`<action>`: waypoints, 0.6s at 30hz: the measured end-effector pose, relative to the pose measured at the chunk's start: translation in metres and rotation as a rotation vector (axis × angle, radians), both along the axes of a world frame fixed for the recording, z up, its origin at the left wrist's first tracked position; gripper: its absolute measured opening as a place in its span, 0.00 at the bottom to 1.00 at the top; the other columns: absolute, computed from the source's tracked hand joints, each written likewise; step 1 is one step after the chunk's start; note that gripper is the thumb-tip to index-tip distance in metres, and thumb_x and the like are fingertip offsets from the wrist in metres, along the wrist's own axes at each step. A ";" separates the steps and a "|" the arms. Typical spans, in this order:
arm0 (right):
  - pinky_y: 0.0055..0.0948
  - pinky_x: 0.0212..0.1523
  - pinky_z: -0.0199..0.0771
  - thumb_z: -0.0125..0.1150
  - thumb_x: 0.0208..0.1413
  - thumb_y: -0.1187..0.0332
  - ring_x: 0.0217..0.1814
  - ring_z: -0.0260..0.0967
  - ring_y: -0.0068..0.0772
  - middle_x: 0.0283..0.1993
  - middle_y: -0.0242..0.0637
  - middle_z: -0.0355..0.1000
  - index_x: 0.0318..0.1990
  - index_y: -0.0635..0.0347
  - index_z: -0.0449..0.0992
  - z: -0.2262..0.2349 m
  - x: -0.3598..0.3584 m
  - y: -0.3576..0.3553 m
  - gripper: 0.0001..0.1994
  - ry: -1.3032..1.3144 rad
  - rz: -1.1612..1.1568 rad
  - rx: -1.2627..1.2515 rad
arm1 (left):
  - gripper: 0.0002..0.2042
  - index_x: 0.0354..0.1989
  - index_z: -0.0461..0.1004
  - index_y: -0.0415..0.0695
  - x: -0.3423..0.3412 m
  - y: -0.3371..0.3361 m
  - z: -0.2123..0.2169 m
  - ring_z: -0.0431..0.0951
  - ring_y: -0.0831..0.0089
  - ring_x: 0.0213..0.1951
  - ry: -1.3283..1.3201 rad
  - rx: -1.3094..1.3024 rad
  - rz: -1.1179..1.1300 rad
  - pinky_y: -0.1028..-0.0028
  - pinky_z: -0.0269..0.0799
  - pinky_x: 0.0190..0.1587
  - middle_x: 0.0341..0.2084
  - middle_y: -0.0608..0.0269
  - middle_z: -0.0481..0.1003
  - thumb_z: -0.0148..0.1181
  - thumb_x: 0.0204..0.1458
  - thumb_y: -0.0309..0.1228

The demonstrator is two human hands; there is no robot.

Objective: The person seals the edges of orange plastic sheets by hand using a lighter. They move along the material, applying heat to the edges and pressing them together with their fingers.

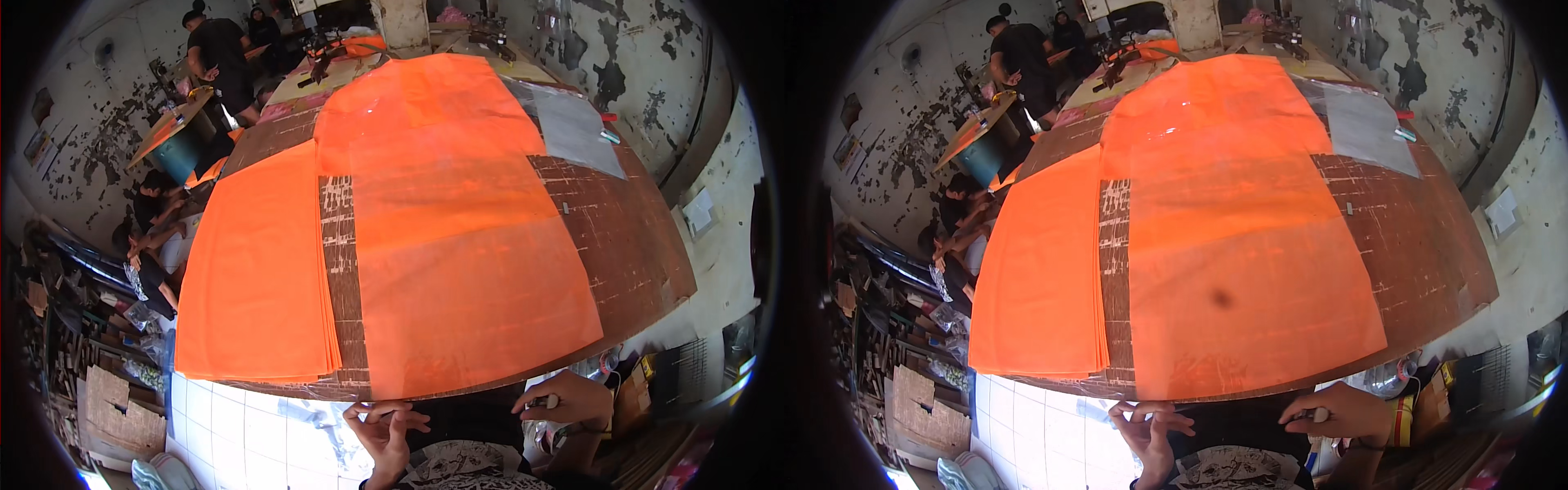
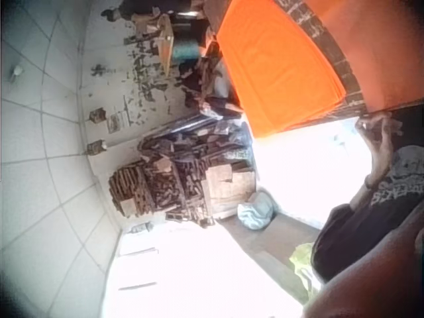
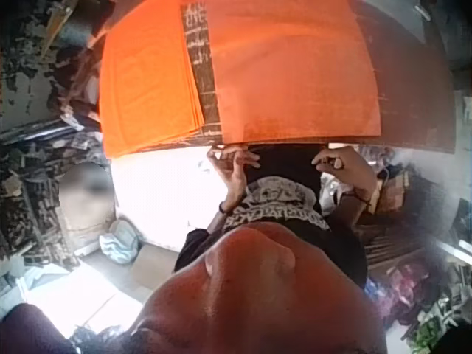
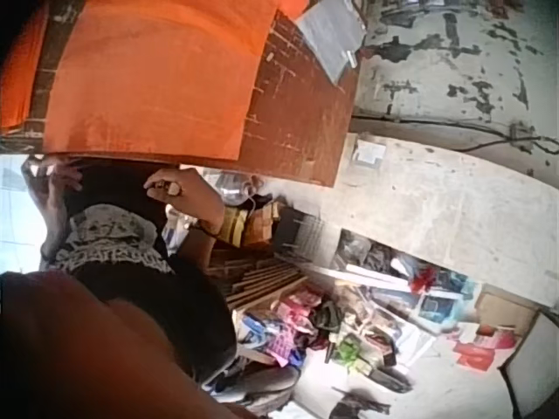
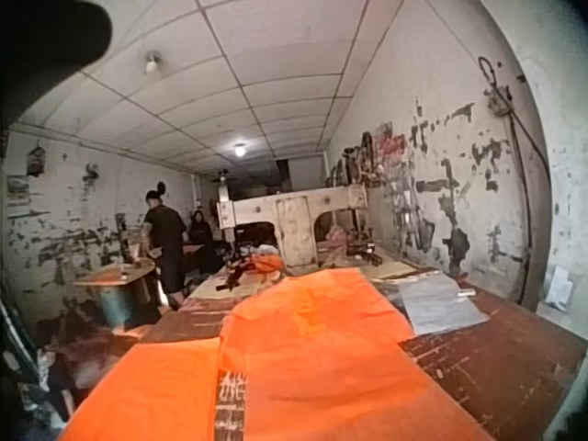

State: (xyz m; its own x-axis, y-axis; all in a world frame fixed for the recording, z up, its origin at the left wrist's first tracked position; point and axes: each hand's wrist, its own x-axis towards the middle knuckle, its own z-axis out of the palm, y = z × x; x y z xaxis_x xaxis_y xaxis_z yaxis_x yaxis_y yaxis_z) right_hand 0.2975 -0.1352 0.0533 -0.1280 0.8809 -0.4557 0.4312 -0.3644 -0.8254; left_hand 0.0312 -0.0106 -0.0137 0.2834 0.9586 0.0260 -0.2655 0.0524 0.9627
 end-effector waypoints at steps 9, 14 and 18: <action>0.16 0.18 0.55 0.59 0.59 0.63 0.17 0.57 0.13 0.28 0.34 0.74 0.46 0.68 0.77 -0.036 -0.029 -0.035 0.16 0.314 -0.933 0.150 | 0.16 0.51 0.63 0.31 0.001 -0.003 0.001 0.81 0.59 0.32 -0.091 -0.340 -0.489 0.67 0.79 0.36 0.31 0.44 0.77 0.47 0.64 0.32; 0.16 0.17 0.54 0.55 0.61 0.57 0.17 0.58 0.14 0.27 0.38 0.74 0.44 0.71 0.77 -0.031 -0.033 -0.028 0.20 0.350 -0.976 0.155 | 0.26 0.44 0.70 0.25 0.011 0.019 0.005 0.81 0.60 0.31 0.059 -0.454 -0.552 0.67 0.79 0.35 0.31 0.43 0.78 0.40 0.66 0.43; 0.22 0.26 0.66 0.59 0.58 0.59 0.24 0.69 0.20 0.29 0.36 0.77 0.43 0.65 0.79 -0.017 -0.023 -0.031 0.16 0.157 -0.750 0.068 | 0.32 0.36 0.73 0.25 0.015 0.024 0.009 0.81 0.58 0.29 0.157 -0.537 -0.543 0.67 0.79 0.31 0.27 0.43 0.78 0.37 0.65 0.50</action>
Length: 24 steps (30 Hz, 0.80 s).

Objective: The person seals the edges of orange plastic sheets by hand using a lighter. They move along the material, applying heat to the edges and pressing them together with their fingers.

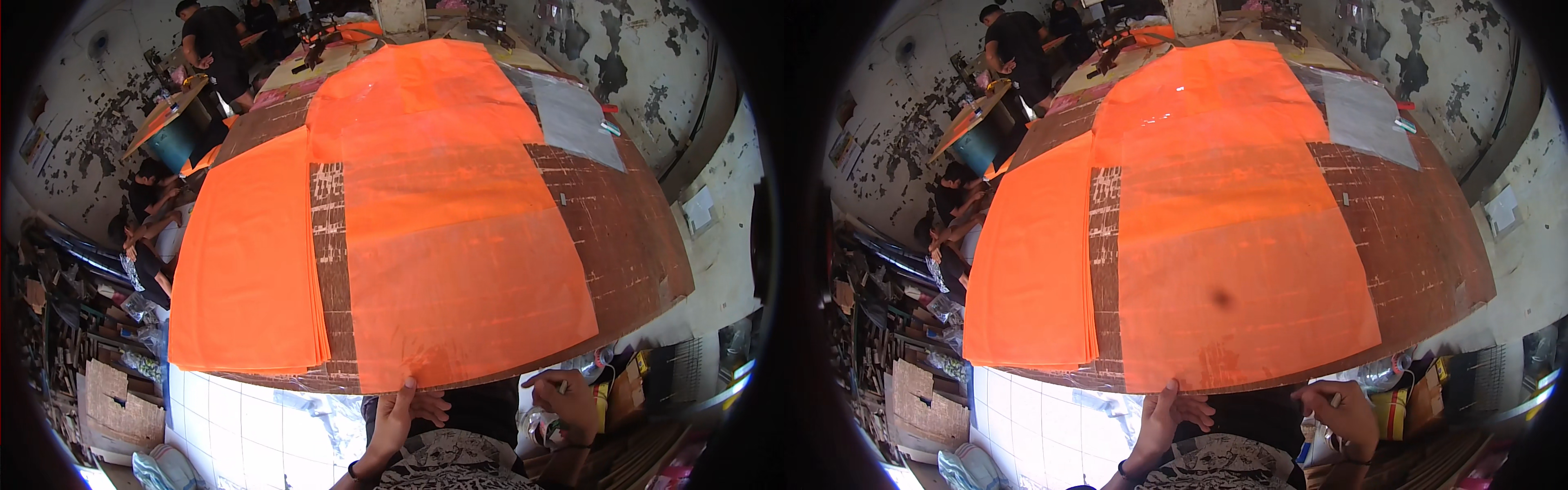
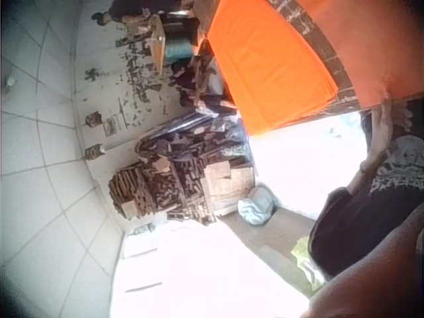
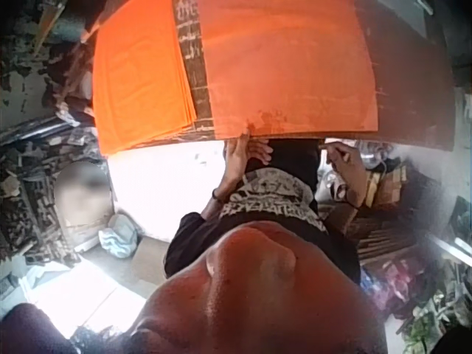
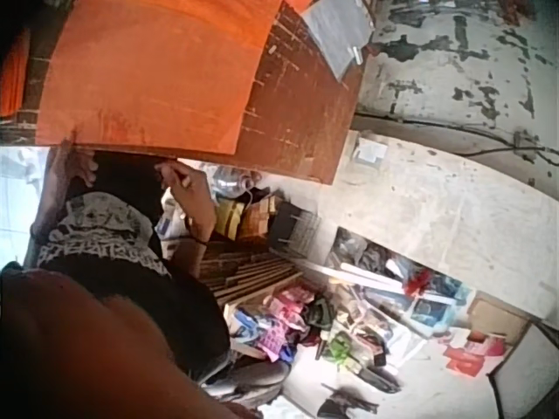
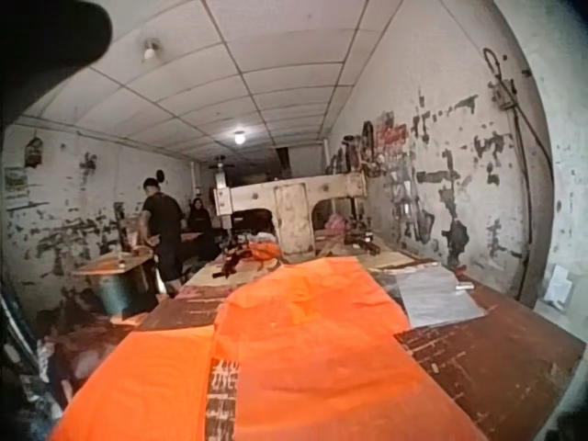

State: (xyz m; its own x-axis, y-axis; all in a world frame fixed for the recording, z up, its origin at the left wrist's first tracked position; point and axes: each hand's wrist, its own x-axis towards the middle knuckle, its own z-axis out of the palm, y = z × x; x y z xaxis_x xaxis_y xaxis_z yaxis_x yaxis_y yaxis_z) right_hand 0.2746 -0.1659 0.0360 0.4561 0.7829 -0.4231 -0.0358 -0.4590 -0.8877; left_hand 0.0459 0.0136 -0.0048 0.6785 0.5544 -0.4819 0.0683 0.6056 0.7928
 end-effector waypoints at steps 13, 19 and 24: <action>0.44 0.35 0.74 0.52 0.55 0.68 0.34 0.75 0.49 0.30 0.48 0.75 0.50 0.52 0.77 0.071 0.020 0.266 0.15 -1.130 0.904 0.280 | 0.14 0.38 0.79 0.41 0.007 0.054 0.060 0.75 0.59 0.46 0.262 1.604 -0.244 0.64 0.74 0.46 0.42 0.59 0.75 0.70 0.41 0.27; 0.44 0.37 0.74 0.52 0.52 0.69 0.36 0.75 0.49 0.36 0.47 0.77 0.51 0.53 0.75 0.061 0.009 0.317 0.17 -1.231 1.069 0.011 | 0.15 0.40 0.79 0.42 -0.004 0.057 0.059 0.75 0.61 0.45 0.234 1.615 -0.297 0.66 0.74 0.46 0.42 0.60 0.74 0.70 0.42 0.30; 0.44 0.34 0.74 0.52 0.51 0.70 0.33 0.75 0.48 0.33 0.48 0.76 0.46 0.58 0.76 0.039 0.003 0.287 0.15 -1.246 0.981 0.222 | 0.16 0.41 0.79 0.42 -0.005 0.066 0.063 0.75 0.62 0.45 0.188 1.599 -0.348 0.66 0.74 0.46 0.42 0.60 0.74 0.70 0.42 0.32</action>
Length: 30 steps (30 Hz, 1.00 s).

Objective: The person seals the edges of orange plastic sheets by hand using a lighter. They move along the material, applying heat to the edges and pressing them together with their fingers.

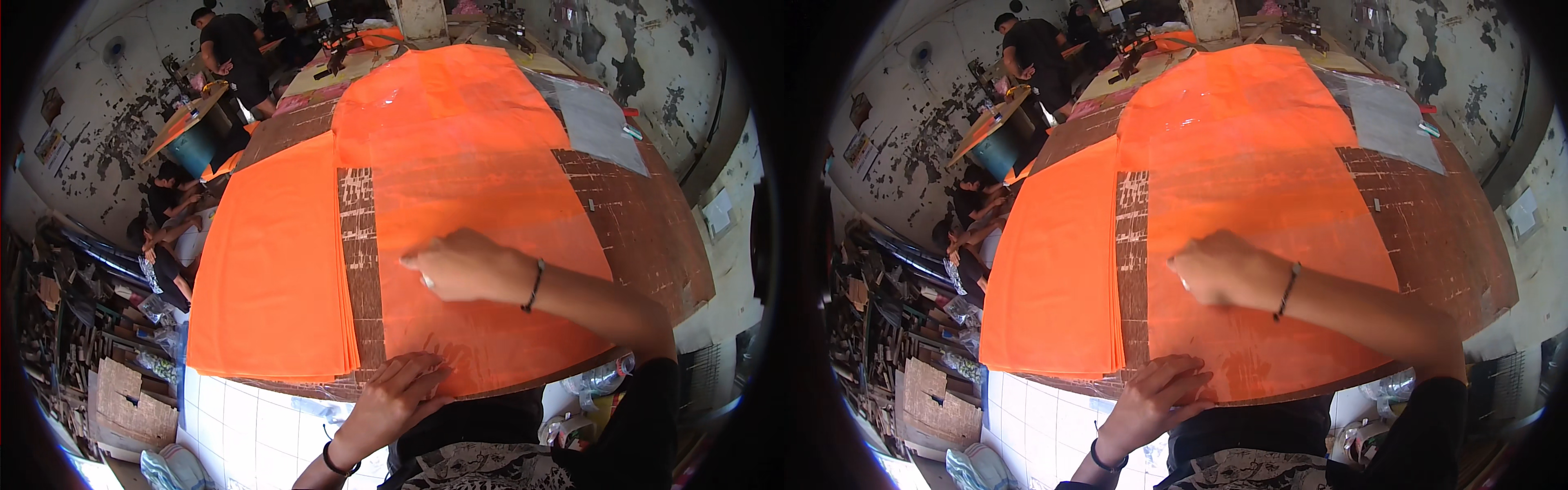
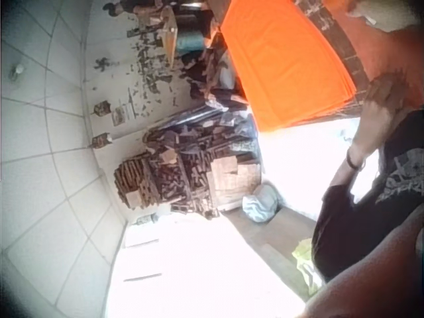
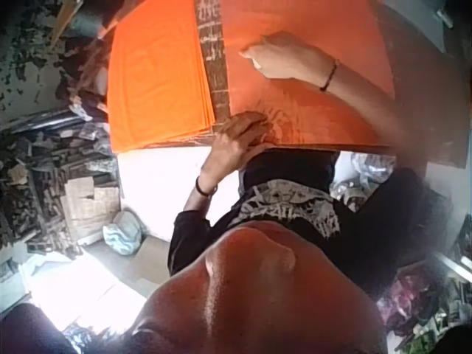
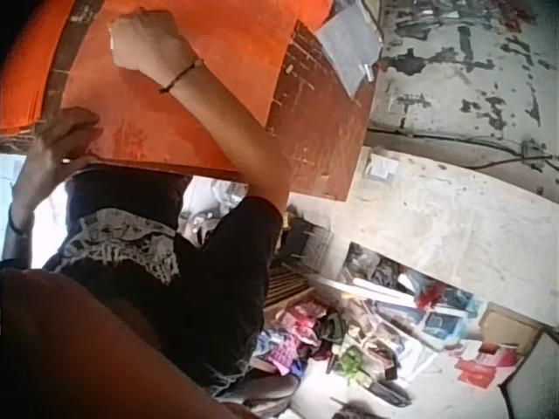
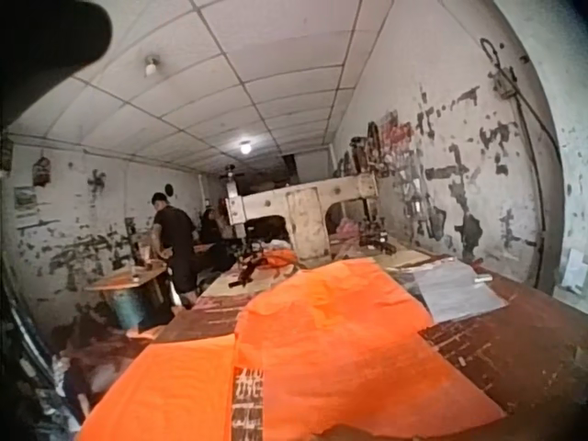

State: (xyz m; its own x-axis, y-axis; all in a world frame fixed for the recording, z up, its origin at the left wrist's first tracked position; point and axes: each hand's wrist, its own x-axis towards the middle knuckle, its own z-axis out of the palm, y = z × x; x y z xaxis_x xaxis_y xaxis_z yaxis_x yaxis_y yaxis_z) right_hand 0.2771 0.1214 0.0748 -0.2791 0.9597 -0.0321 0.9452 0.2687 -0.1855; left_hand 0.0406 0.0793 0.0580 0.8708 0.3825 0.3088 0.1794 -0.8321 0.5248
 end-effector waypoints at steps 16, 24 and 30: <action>0.40 0.27 0.74 0.52 0.49 0.74 0.26 0.75 0.45 0.21 0.42 0.73 0.49 0.55 0.76 -0.002 -0.007 -0.005 0.18 -0.097 0.154 0.114 | 0.21 0.46 0.74 0.37 -0.002 -0.018 -0.006 0.72 0.56 0.51 0.120 0.116 0.005 0.64 0.72 0.52 0.49 0.53 0.71 0.68 0.44 0.34; 0.36 0.27 0.75 0.57 0.43 0.73 0.25 0.74 0.40 0.19 0.38 0.70 0.50 0.50 0.76 0.030 -0.011 -0.109 0.22 0.086 0.210 -0.271 | 0.22 0.46 0.72 0.32 -0.012 -0.014 -0.013 0.72 0.56 0.50 0.207 0.314 -0.094 0.65 0.73 0.50 0.49 0.46 0.70 0.66 0.46 0.34; 0.33 0.33 0.75 0.59 0.40 0.74 0.37 0.74 0.33 0.29 0.31 0.73 0.50 0.40 0.78 0.051 0.050 -0.188 0.25 0.024 -0.024 -0.281 | 0.12 0.35 0.78 0.40 -0.018 0.001 -0.022 0.78 0.60 0.44 0.060 0.244 -0.059 0.69 0.77 0.45 0.37 0.60 0.76 0.69 0.40 0.24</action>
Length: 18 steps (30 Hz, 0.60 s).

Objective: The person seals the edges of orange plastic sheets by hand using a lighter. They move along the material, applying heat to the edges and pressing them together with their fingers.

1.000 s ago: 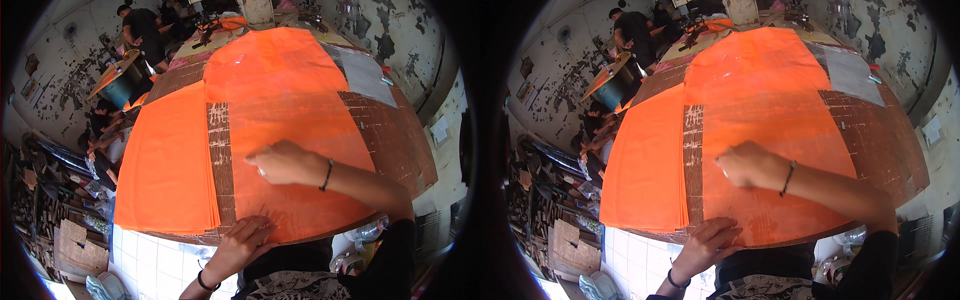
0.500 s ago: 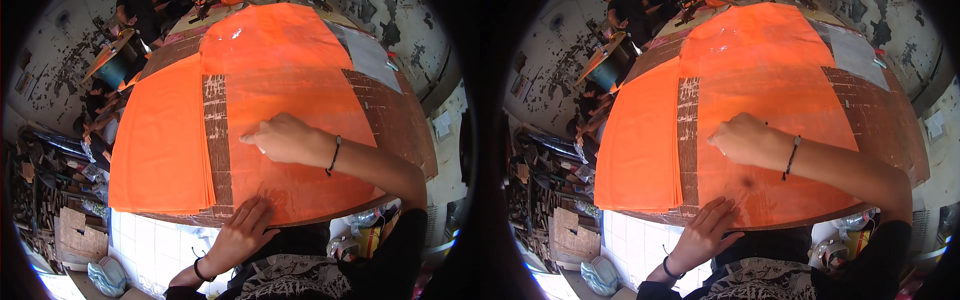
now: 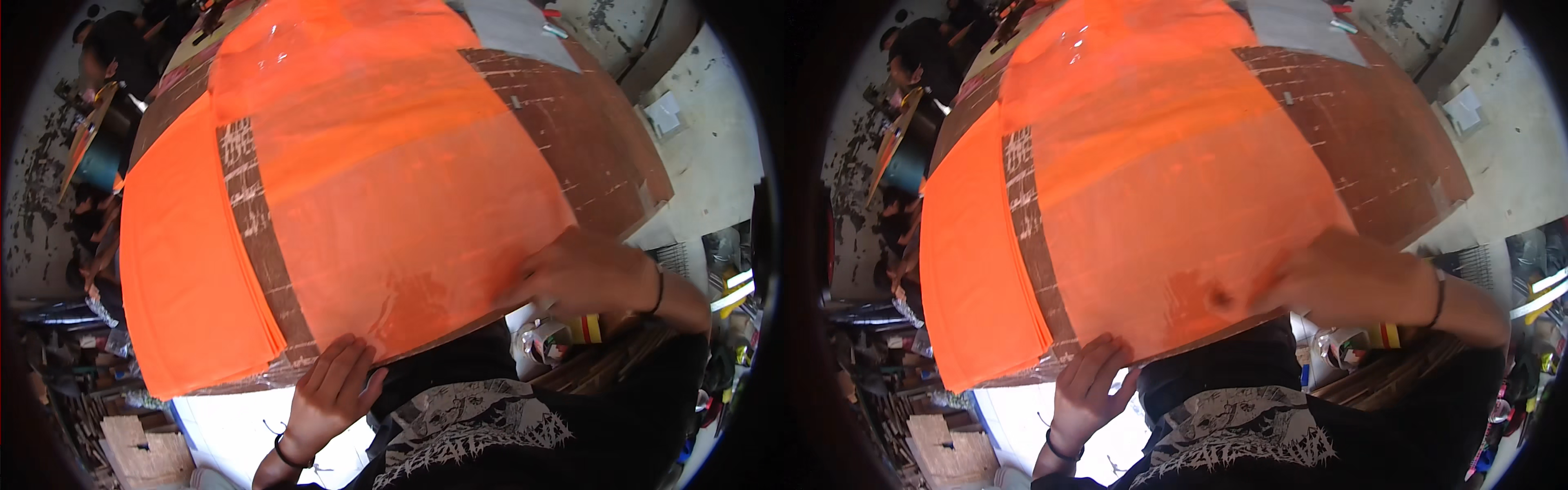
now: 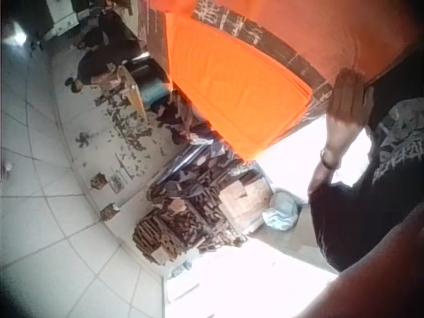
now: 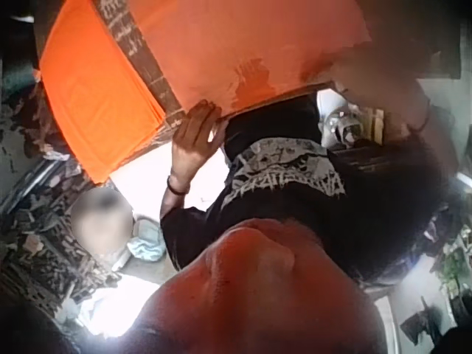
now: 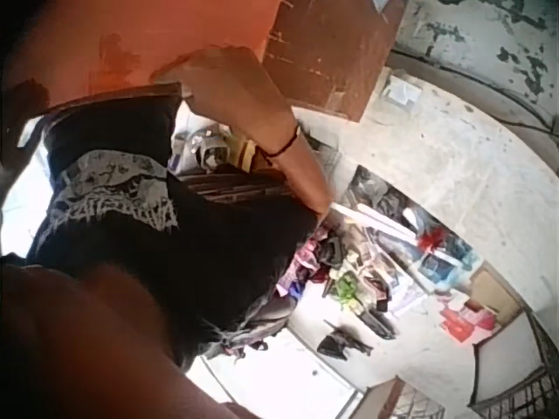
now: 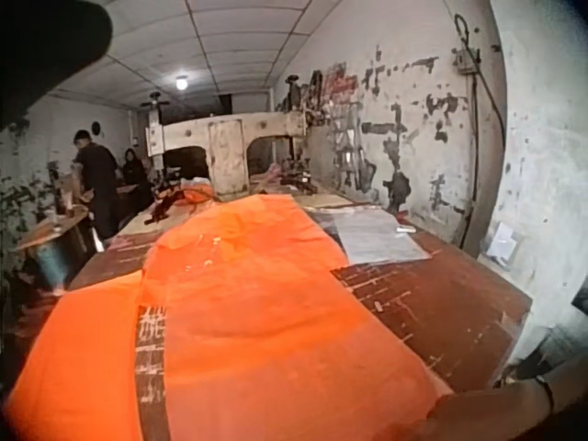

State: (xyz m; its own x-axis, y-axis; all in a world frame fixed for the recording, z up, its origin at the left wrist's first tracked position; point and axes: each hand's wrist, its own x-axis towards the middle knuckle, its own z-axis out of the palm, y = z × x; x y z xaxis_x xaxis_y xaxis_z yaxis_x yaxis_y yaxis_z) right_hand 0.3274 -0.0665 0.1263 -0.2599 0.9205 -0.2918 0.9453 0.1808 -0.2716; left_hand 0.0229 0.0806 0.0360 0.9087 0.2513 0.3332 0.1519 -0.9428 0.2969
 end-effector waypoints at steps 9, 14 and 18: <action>0.34 0.37 0.72 0.58 0.48 0.74 0.37 0.75 0.41 0.33 0.39 0.78 0.40 0.54 0.81 -0.017 0.133 0.011 0.12 0.183 -0.385 0.108 | 0.07 0.26 0.75 0.41 0.017 0.007 0.004 0.78 0.69 0.32 -0.131 0.062 -0.093 0.75 0.77 0.36 0.26 0.65 0.75 0.69 0.43 0.27; 0.36 0.41 0.72 0.56 0.54 0.71 0.38 0.75 0.43 0.37 0.40 0.78 0.39 0.57 0.80 -0.015 0.162 0.061 0.08 -0.066 -0.394 0.247 | 0.06 0.26 0.78 0.42 0.014 0.000 0.009 0.80 0.68 0.32 -0.100 0.006 -0.048 0.73 0.78 0.36 0.26 0.63 0.77 0.69 0.42 0.26; 0.38 0.43 0.73 0.54 0.53 0.69 0.41 0.75 0.41 0.37 0.39 0.78 0.40 0.54 0.80 -0.011 0.145 0.056 0.10 -0.106 -0.435 0.242 | 0.07 0.25 0.78 0.43 0.010 -0.002 0.009 0.79 0.69 0.33 -0.139 -0.038 0.002 0.74 0.77 0.36 0.28 0.64 0.76 0.71 0.41 0.27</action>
State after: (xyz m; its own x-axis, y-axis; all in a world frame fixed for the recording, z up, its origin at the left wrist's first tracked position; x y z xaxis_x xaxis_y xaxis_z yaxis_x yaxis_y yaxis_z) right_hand 0.4720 -0.0103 0.1158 0.1819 0.9814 -0.0611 0.9671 -0.1898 -0.1692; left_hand 0.0333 0.0783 0.0454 0.8542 0.2676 0.4457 0.1083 -0.9302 0.3508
